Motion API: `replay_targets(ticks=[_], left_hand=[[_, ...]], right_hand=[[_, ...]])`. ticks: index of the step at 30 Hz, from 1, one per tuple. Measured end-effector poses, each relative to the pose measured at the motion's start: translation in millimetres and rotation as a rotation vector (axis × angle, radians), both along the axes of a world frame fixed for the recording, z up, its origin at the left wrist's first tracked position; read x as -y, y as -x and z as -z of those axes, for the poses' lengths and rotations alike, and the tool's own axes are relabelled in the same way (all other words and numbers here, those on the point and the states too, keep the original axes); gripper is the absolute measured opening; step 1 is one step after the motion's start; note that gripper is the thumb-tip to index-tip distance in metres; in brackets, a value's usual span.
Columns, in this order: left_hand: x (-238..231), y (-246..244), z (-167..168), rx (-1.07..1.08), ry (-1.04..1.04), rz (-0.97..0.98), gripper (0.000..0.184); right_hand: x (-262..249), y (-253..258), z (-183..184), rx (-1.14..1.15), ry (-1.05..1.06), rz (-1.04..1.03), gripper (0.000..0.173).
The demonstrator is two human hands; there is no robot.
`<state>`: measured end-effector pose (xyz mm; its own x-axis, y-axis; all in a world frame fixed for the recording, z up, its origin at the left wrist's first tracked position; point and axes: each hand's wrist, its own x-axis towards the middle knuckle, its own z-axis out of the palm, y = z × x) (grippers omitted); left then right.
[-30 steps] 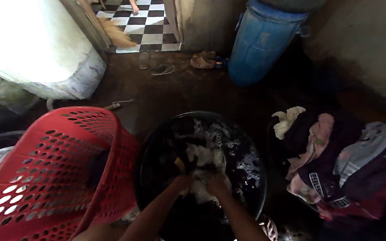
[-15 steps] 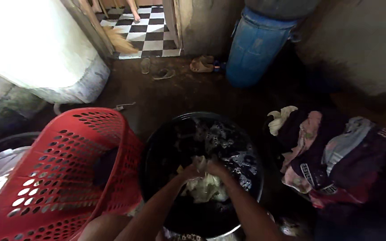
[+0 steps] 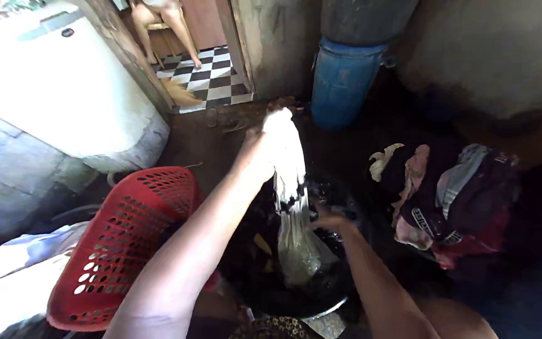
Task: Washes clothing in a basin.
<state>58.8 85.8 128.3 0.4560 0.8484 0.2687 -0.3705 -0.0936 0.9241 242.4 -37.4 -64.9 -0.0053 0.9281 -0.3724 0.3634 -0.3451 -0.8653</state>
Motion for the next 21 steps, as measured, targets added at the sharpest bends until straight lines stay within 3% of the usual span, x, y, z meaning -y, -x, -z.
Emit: replay_targets(ticks=[2, 3, 4, 6, 8, 10, 12, 16, 19, 21], left_hand=[[-17.9, 8.6, -24.7, 0.21, -0.115, 0.148, 0.023], [-2.7, 13.2, -56.6, 0.25, -0.082, 0.117, 0.019], [29.0, 13.4, -102.1, 0.177, 0.054, -0.065, 0.016], [55.7, 16.8, -144.4, 0.17, 0.116, -0.256, 0.02], [46.4, 30.2, -141.5, 0.232, 0.048, -0.277, 0.022], [27.2, 48.8, -122.0, 0.264, 0.058, -0.319, 0.021], [11.4, 72.5, -93.2, 0.171, 0.19, -0.448, 0.01], [-10.3, 111.1, 11.5, -0.309, 0.431, -0.62, 0.037], [-0.9, 120.6, 89.3, -0.642, 0.513, -0.499, 0.04], [11.3, 120.6, 121.5, -0.909, 0.42, -0.325, 0.042]], right_hand=[[4.2, 26.8, 28.7, 0.08, 0.031, 0.072, 0.13], [5.0, 42.9, 30.3, 0.038, 0.028, 0.147, 0.13], [6.3, 58.7, 24.1, -0.056, 0.01, 0.229, 0.124], [6.3, 79.5, 9.3, -0.171, -0.009, 0.336, 0.093], [4.9, 78.5, 0.9, -0.206, 0.006, 0.36, 0.058], [7.9, 61.4, -1.2, -0.261, 0.016, 0.374, 0.04], [8.1, 38.6, 1.3, -0.31, 0.034, 0.397, 0.034], [-2.5, 22.0, -10.5, -0.474, -0.089, 0.64, 0.031], [-10.8, 37.8, -52.3, -0.527, -0.186, 0.788, 0.023], [-14.7, 52.2, -73.2, -0.614, -0.276, 0.817, 0.019]])
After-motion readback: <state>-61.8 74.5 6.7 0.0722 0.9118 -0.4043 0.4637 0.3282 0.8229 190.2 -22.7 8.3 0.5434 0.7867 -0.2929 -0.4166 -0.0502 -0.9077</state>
